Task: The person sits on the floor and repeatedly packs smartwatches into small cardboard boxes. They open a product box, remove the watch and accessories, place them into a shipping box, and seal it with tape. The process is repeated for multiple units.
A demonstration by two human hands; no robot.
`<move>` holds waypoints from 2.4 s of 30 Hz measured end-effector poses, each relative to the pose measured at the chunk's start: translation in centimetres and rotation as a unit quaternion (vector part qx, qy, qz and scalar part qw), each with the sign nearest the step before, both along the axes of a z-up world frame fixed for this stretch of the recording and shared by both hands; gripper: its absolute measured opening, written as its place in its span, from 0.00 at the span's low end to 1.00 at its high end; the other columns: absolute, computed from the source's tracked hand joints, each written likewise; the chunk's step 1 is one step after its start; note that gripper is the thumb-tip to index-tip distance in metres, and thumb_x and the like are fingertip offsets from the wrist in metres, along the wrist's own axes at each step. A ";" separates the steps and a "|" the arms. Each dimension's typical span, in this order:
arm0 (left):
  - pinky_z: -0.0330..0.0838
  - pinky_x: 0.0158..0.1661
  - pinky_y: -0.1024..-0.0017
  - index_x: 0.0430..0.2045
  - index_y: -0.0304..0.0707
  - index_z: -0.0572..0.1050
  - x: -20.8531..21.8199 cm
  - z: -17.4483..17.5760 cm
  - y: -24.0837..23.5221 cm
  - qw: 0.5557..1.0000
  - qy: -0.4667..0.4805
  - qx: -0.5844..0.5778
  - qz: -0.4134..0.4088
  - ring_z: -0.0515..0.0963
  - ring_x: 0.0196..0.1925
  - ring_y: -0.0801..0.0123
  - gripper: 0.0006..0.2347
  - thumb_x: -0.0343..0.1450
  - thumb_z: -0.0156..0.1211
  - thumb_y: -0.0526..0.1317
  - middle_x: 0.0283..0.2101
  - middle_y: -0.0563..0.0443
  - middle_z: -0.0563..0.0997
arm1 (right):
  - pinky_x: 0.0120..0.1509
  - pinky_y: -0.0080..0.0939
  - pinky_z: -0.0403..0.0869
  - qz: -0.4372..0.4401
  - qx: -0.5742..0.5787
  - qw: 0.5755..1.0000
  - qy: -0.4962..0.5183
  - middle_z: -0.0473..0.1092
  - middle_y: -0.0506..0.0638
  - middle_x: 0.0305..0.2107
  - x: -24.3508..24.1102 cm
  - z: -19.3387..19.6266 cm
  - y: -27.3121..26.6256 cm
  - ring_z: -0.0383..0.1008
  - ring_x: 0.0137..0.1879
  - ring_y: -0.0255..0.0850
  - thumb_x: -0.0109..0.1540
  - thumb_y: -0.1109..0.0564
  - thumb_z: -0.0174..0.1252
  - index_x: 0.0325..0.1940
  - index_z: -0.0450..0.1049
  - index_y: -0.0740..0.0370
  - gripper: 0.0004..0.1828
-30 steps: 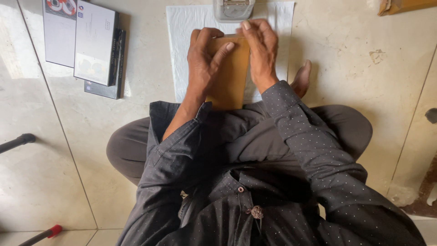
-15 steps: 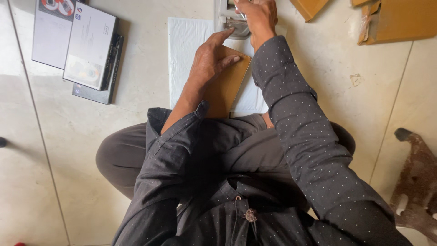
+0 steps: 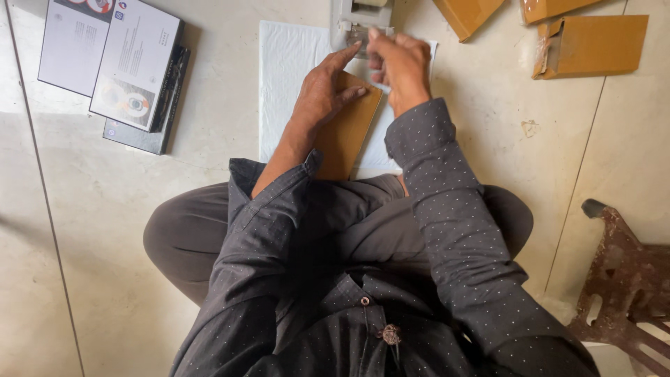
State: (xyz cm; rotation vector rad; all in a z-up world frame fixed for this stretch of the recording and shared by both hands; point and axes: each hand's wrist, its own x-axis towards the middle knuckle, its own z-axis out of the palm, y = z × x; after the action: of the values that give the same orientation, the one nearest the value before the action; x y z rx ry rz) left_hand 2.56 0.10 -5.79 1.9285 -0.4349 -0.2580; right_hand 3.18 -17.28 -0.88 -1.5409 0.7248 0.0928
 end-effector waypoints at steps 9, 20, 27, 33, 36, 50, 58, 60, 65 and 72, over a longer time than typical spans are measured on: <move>0.71 0.59 0.61 0.57 0.37 0.70 0.7 -0.7 1.0 0.995 0.072 0.060 0.019 0.74 0.63 0.50 0.30 0.61 0.80 0.40 0.61 0.38 0.76 | 0.34 0.36 0.81 0.012 0.075 0.997 -0.031 0.78 0.50 0.26 -1.9 -2.7 1.0 0.79 0.30 0.36 0.62 0.49 0.66 0.30 0.77 0.63 0.15; 0.82 0.43 0.65 0.40 0.35 0.81 0.4 2.3 3.0 0.978 0.179 0.059 0.086 0.88 0.40 0.58 0.17 0.61 0.78 0.42 0.37 0.42 0.86 | 0.23 0.37 0.73 0.042 -0.009 0.999 -0.005 0.76 0.51 0.21 -0.9 -9.2 -1.0 0.75 0.22 0.36 0.61 0.56 0.68 0.28 0.78 0.68 0.12; 0.83 0.51 0.67 0.50 0.34 0.80 -4.2 12.2 6.0 0.976 -0.126 -0.059 0.168 0.86 0.50 0.59 0.14 0.71 0.75 0.33 0.49 0.43 0.83 | 0.21 0.35 0.68 0.005 -0.003 0.998 -0.059 0.74 0.49 0.20 -4.8 -5.4 -1.6 0.68 0.20 0.33 0.64 0.60 0.67 0.31 0.78 0.68 0.10; 0.78 0.57 0.67 0.60 0.41 0.74 -6.6 12.9 3.7 0.962 -0.204 -0.083 0.158 0.82 0.58 0.61 0.22 0.71 0.73 0.29 0.54 0.48 0.78 | 0.24 0.32 0.69 0.172 0.086 0.970 -0.147 0.73 0.49 0.25 -8.2 8.8 -3.1 0.69 0.25 0.31 0.66 0.61 0.66 0.36 0.77 0.68 0.07; 0.82 0.57 0.69 0.63 0.46 0.71 -7.0 11.0 3.6 0.950 -0.241 -0.063 0.186 0.83 0.58 0.64 0.25 0.72 0.74 0.30 0.54 0.50 0.79 | 0.24 0.31 0.68 0.274 0.090 0.953 -0.095 0.72 0.49 0.24 -9.2 12.6 -1.5 0.70 0.26 0.31 0.66 0.60 0.66 0.37 0.77 0.68 0.08; 0.82 0.50 0.71 0.69 0.51 0.58 -9.4 9.0 3.1 0.957 -0.213 -0.065 0.185 0.83 0.48 0.64 0.39 0.66 0.79 0.35 0.45 0.52 0.80 | 0.22 0.27 0.66 0.296 0.011 0.955 -0.029 0.73 0.49 0.23 -9.2 14.3 2.3 0.69 0.24 0.28 0.64 0.57 0.69 0.36 0.78 0.70 0.11; 0.79 0.50 0.67 0.73 0.52 0.52 -9.8 9.5 4.0 0.964 -0.230 -0.039 0.125 0.79 0.48 0.64 0.41 0.68 0.77 0.32 0.45 0.53 0.77 | 0.22 0.25 0.63 0.307 -0.008 0.951 0.025 0.72 0.49 0.22 -8.9 14.2 2.1 0.68 0.23 0.27 0.62 0.53 0.70 0.36 0.79 0.70 0.15; 0.78 0.51 0.65 0.75 0.53 0.49 -10.1 9.9 4.6 0.969 -0.231 -0.022 0.090 0.78 0.50 0.62 0.42 0.71 0.75 0.32 0.46 0.53 0.76 | 0.20 0.26 0.63 0.304 -0.011 0.952 0.042 0.72 0.49 0.21 -8.9 13.5 2.0 0.68 0.22 0.28 0.61 0.53 0.71 0.36 0.79 0.71 0.16; 0.79 0.51 0.67 0.72 0.61 0.57 -10.8 12.0 6.0 0.954 -0.278 0.111 0.020 0.80 0.55 0.55 0.36 0.70 0.63 0.25 0.58 0.43 0.73 | 0.21 0.28 0.64 0.327 0.013 0.945 0.024 0.72 0.49 0.21 -8.9 11.2 1.9 0.69 0.22 0.28 0.61 0.57 0.68 0.36 0.79 0.71 0.11; 0.78 0.59 0.66 0.75 0.53 0.56 -9.8 14.1 7.8 0.979 -0.180 0.087 -0.035 0.81 0.58 0.53 0.35 0.73 0.58 0.21 0.66 0.48 0.73 | 0.22 0.29 0.67 0.320 0.021 0.940 -0.112 0.76 0.51 0.23 -8.7 7.6 2.7 0.70 0.22 0.29 0.62 0.62 0.72 0.35 0.80 0.72 0.09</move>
State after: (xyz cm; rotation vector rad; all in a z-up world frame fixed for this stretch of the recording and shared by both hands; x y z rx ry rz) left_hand -7.25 7.86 8.34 2.1407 -0.7399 0.0132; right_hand -5.49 -14.55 6.68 -1.6610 0.0191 0.4066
